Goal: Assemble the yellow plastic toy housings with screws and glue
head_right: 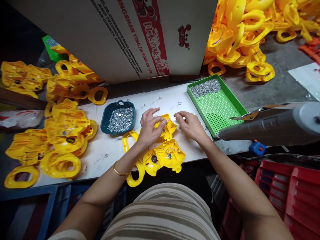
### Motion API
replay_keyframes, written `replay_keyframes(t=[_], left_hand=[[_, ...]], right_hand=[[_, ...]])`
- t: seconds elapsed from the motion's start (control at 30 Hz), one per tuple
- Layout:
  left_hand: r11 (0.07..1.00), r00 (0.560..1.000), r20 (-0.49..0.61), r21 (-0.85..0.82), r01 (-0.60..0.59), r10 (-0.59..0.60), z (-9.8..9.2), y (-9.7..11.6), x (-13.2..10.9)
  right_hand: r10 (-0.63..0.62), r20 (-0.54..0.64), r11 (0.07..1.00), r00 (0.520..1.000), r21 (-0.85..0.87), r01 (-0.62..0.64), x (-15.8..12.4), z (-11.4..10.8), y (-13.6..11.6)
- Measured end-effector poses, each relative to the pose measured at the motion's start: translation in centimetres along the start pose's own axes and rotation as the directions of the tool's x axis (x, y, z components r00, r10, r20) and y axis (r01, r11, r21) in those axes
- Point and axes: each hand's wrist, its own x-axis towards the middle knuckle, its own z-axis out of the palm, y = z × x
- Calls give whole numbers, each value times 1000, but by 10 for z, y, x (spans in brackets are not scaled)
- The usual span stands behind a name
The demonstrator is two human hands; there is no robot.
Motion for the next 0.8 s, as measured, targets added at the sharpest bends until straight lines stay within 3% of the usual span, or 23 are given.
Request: replay_keyframes(t=[0.27, 0.6, 0.8], left_hand=[[1000, 997, 68, 19, 20, -22, 5, 3, 1], [999, 998, 63, 29, 22, -24, 12, 1, 3], [999, 997, 64, 28, 43, -45, 13, 3, 5]], right_hand=[[0, 146, 1000, 989, 4, 0, -7, 10, 13], [-40, 176, 999, 984, -8, 42, -11, 13, 16], [10, 225, 975, 974, 214, -59, -7, 15, 15]])
